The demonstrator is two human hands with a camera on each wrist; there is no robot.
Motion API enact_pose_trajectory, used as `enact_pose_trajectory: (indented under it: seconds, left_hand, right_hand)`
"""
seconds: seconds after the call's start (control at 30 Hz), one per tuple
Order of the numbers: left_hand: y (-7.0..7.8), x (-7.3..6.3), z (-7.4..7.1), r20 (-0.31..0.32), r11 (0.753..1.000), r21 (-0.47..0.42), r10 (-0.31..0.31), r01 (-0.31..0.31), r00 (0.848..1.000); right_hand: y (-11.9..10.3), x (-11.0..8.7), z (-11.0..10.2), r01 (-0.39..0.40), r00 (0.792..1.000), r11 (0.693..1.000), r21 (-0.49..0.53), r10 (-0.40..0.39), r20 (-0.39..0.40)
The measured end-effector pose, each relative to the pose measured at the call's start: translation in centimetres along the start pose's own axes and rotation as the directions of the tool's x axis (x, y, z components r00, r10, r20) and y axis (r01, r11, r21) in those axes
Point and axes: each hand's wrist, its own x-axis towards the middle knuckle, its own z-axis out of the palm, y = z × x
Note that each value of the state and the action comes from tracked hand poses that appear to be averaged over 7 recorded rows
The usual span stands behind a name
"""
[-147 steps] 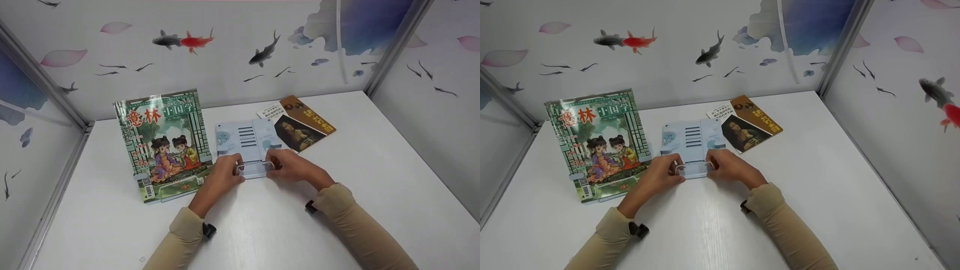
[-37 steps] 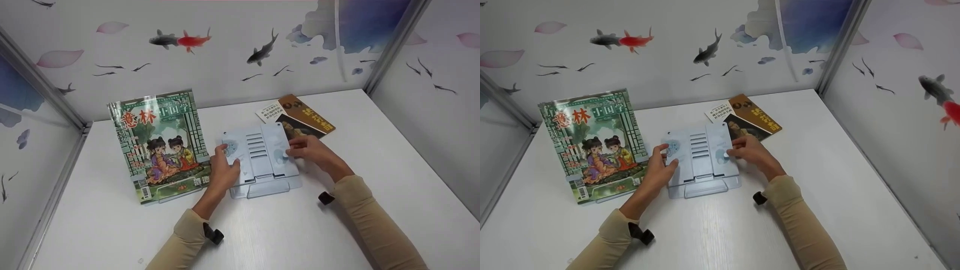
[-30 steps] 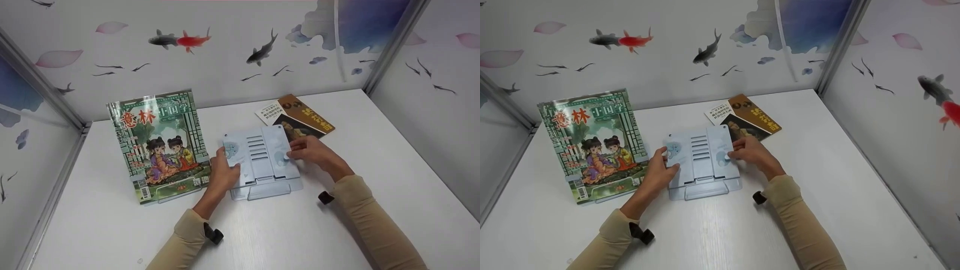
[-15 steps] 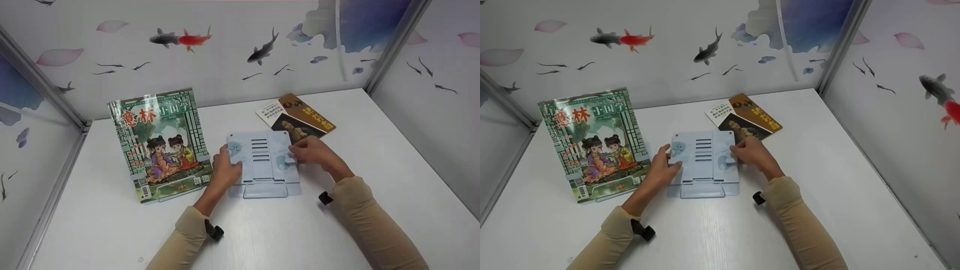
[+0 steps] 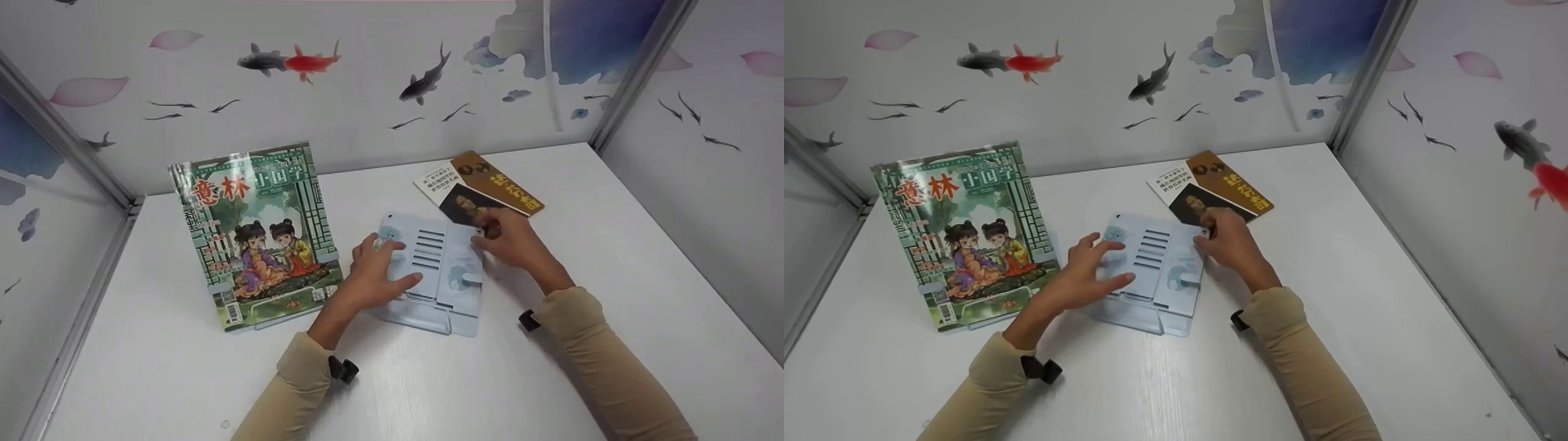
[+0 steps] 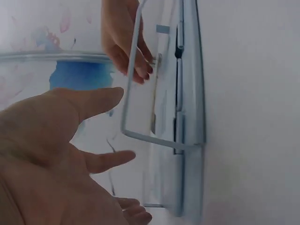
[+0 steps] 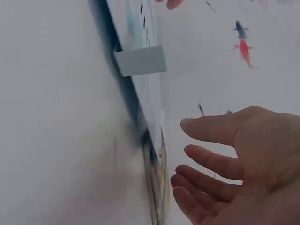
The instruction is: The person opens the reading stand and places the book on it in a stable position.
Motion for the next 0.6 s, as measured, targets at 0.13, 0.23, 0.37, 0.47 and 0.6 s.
enact_pose_trajectory:
  seconds: [0.13, 0.23, 0.37, 0.47, 0.6]
  left_hand:
    - [0.6, -1.3, -1.4, 0.182, 0.989, 0.054, 0.123, -0.135, 0.976]
    - [0.1, -1.7, -2.3, 0.267, 0.98, 0.072, 0.16, -0.186, 0.95]
    - [-0.6, -1.8, -2.7, 0.267, 0.972, 0.117, 0.167, -0.204, 0.949]
    - [-0.9, -1.5, -2.6, 0.218, 0.97, 0.12, 0.18, -0.209, 0.959]
    - [-1.0, -0.8, -2.2, 0.106, 0.968, 0.117, 0.209, -0.221, 0.972]
  right_hand:
    - [0.5, 0.5, 0.8, 0.011, 0.997, 1.0, -0.008, -0.01, 0.071]
    - [0.5, 0.7, 0.8, 0.004, 0.995, 1.0, -0.006, -0.003, 0.097]
    - [0.7, 0.7, 0.6, -0.003, 0.992, 1.0, 0.003, 0.003, 0.128]
    - [1.0, 0.4, 0.3, -0.016, 0.99, 1.0, 0.02, 0.013, 0.143]
    - [1.8, -0.7, -0.5, -0.063, 0.989, 0.998, 0.03, 0.058, 0.136]
